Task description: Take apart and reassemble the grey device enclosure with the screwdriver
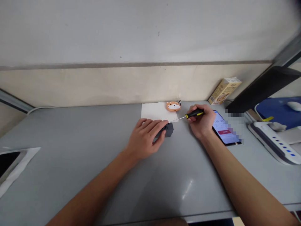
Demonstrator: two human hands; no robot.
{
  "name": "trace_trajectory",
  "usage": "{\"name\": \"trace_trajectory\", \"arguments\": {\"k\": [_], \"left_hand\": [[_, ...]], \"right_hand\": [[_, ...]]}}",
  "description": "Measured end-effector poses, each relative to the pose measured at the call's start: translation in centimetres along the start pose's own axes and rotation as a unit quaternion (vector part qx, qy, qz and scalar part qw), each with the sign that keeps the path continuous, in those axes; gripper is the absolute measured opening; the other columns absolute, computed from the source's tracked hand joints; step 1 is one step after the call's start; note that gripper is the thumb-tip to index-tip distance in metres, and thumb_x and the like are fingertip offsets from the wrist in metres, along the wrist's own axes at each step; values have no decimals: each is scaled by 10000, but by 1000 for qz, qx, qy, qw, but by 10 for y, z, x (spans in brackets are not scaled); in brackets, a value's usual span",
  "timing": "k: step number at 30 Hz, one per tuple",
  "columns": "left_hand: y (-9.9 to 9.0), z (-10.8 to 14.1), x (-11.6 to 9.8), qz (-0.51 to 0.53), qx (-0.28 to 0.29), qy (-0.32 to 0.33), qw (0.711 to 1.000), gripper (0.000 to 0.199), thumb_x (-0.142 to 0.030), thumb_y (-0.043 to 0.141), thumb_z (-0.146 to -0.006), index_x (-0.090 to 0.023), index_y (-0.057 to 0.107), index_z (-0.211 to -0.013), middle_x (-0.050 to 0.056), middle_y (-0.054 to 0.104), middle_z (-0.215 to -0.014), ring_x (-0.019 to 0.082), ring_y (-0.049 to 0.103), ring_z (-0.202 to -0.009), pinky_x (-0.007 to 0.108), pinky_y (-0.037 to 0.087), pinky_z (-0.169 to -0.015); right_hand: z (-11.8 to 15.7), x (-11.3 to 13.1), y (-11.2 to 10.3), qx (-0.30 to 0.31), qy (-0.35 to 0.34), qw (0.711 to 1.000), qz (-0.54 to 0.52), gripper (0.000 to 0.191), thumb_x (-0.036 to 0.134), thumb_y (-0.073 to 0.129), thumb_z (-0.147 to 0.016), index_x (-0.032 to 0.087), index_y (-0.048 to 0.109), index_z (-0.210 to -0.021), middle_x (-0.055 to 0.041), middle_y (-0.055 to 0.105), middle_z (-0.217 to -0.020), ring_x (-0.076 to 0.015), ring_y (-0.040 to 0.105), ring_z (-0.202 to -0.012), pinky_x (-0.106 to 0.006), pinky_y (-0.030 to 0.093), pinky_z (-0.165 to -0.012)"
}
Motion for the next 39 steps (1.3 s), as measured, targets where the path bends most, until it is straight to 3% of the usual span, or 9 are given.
{"name": "trace_trajectory", "arguments": {"k": [14,25,29,32,34,37,39], "left_hand": [[-3,-2,-2,-27,11,30,999,331,-148,559,-976,-243,626,-1286,28,764,-1110,202,697,-901,406,449,-906],[-11,-5,-1,47,57,-21,997,287,-184,492,-1033,-226,602,-1295,36,754,-1188,209,688,-992,418,447,-954],[-23,1,20,125,59,-108,984,292,-229,468,-1052,-246,594,-1316,35,733,-1229,202,675,-1077,391,474,-986],[-29,6,49,185,71,-203,959,242,-261,481,-1038,-258,674,-1185,22,741,-1158,188,681,-1033,324,519,-876],[-35,9,69,195,43,-252,947,210,-251,517,-997,-240,703,-1094,22,746,-1077,187,677,-961,313,523,-824],[-44,13,89,211,19,-293,933,168,-268,570,-952,-228,715,-1026,23,736,-1003,192,667,-913,322,522,-808],[-44,13,89,258,60,-292,919,171,-323,586,-964,-231,720,-1015,22,732,-980,192,674,-905,326,523,-813]], "right_hand": [[0,4,0,-12,-3,1000,-10,135,267,618,-668,191,515,-628,23,538,-635,-64,365,-440,-232,209,-347],[-1,9,-2,-18,-10,1000,-18,118,256,608,-663,194,522,-611,27,540,-606,-65,337,-419,-240,245,-362],[-6,9,-8,-28,-16,999,-17,139,263,633,-672,190,531,-613,29,564,-615,-59,338,-412,-235,247,-366],[-10,8,-12,-42,-34,999,-4,149,265,647,-676,188,535,-615,29,596,-647,-51,319,-403,-243,243,-370],[-11,7,-13,-48,-47,998,18,139,270,654,-684,184,564,-623,27,597,-655,-51,330,-411,-240,238,-377],[-9,4,-9,-33,-62,993,96,157,312,657,-729,176,641,-654,32,525,-587,-58,341,-428,-233,235,-393],[-6,2,-4,-16,-68,987,146,202,351,653,-762,172,674,-671,33,488,-557,-66,353,-438,-234,239,-404]]}}
Point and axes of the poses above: each hand's wrist, its own z-axis away from the middle knuckle, its own y-axis out of the palm, x = y × z, the point moved 5 cm from there along -z, towards the middle knuckle
